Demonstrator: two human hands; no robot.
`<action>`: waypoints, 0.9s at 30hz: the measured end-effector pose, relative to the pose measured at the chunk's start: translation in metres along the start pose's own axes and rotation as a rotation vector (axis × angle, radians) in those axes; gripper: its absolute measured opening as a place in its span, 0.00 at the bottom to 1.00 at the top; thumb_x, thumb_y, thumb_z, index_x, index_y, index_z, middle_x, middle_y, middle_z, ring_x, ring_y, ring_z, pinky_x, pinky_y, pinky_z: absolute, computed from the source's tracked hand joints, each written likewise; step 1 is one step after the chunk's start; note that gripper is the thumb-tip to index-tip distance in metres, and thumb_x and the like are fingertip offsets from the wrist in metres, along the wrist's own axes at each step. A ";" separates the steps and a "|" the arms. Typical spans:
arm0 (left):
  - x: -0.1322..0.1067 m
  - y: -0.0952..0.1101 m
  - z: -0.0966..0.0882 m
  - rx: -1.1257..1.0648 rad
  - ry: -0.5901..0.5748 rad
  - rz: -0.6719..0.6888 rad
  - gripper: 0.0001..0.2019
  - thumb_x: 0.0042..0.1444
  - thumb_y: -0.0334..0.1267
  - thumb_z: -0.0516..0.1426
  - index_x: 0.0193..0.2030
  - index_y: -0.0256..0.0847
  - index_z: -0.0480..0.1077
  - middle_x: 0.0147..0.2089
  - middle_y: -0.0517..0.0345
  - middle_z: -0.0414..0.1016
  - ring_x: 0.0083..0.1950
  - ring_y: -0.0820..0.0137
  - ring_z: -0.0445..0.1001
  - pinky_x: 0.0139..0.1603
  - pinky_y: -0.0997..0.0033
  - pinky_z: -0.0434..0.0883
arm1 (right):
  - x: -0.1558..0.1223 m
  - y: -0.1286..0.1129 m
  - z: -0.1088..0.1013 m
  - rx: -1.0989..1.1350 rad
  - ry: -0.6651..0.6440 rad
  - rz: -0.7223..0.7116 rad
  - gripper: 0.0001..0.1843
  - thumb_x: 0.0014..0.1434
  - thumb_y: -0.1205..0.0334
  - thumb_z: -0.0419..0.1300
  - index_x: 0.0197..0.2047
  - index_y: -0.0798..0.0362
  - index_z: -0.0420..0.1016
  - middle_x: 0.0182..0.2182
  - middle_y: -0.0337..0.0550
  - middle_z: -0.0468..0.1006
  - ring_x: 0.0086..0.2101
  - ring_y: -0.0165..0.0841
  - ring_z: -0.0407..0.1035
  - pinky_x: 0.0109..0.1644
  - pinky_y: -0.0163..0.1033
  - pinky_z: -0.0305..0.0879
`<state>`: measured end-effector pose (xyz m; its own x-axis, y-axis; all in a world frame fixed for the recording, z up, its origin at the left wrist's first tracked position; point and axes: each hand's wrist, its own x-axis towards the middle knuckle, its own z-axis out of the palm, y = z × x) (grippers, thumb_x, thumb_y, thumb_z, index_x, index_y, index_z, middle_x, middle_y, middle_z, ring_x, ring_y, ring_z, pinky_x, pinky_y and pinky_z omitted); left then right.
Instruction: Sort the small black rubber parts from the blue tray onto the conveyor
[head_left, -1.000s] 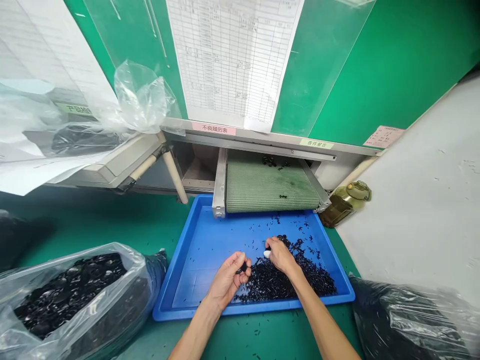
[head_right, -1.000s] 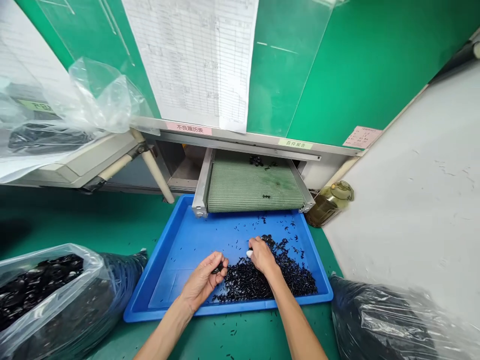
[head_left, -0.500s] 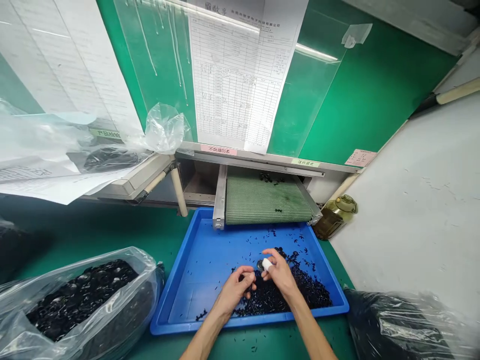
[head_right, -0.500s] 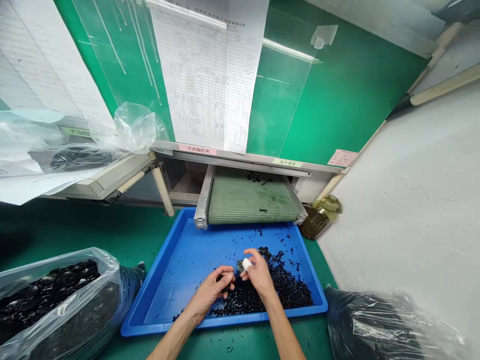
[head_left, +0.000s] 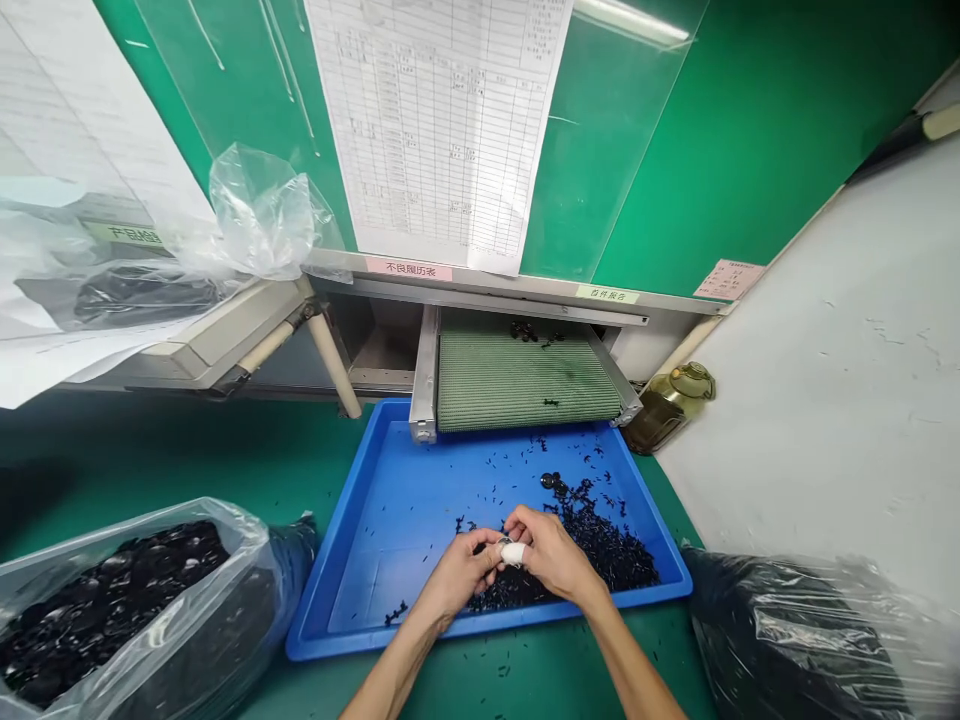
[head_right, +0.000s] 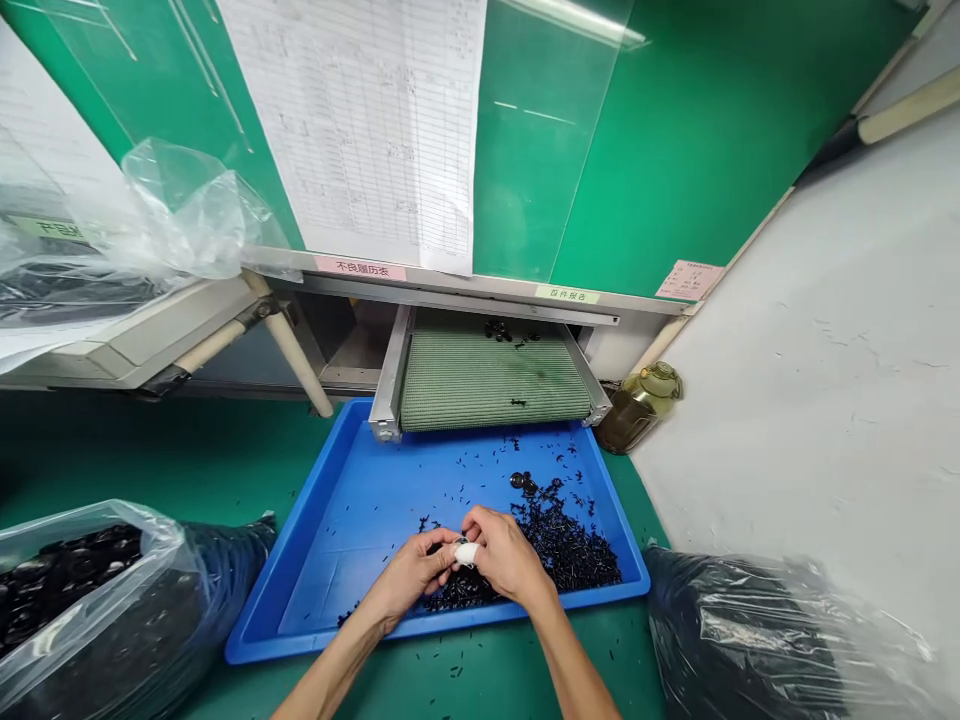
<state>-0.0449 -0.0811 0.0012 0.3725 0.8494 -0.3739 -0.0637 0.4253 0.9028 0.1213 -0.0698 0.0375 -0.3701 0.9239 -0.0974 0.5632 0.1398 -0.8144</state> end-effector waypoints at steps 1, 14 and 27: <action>-0.001 0.000 0.001 0.045 -0.041 0.011 0.21 0.46 0.56 0.60 0.33 0.36 0.68 0.19 0.67 0.61 0.19 0.80 0.54 0.19 0.78 0.48 | 0.002 0.001 -0.004 0.006 -0.034 -0.010 0.14 0.44 0.76 0.51 0.33 0.51 0.69 0.27 0.33 0.70 0.27 0.26 0.61 0.33 0.30 0.56; -0.002 0.006 0.004 0.052 -0.030 0.098 0.17 0.55 0.53 0.54 0.38 0.41 0.60 0.24 0.68 0.63 0.22 0.78 0.56 0.22 0.79 0.51 | 0.010 0.022 -0.001 0.414 -0.311 0.162 0.10 0.44 0.72 0.55 0.33 0.52 0.66 0.22 0.29 0.69 0.19 0.22 0.62 0.21 0.27 0.57; -0.002 0.005 0.005 -0.006 0.156 0.099 0.19 0.56 0.56 0.50 0.39 0.40 0.64 0.21 0.68 0.58 0.21 0.78 0.55 0.21 0.78 0.53 | 0.009 0.008 0.032 0.600 -0.019 0.177 0.05 0.55 0.62 0.52 0.31 0.53 0.65 0.18 0.30 0.65 0.16 0.21 0.56 0.19 0.27 0.50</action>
<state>-0.0416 -0.0824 0.0080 0.2162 0.9250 -0.3124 -0.0981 0.3389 0.9357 0.0990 -0.0715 0.0117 -0.3253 0.9074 -0.2660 0.1063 -0.2444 -0.9638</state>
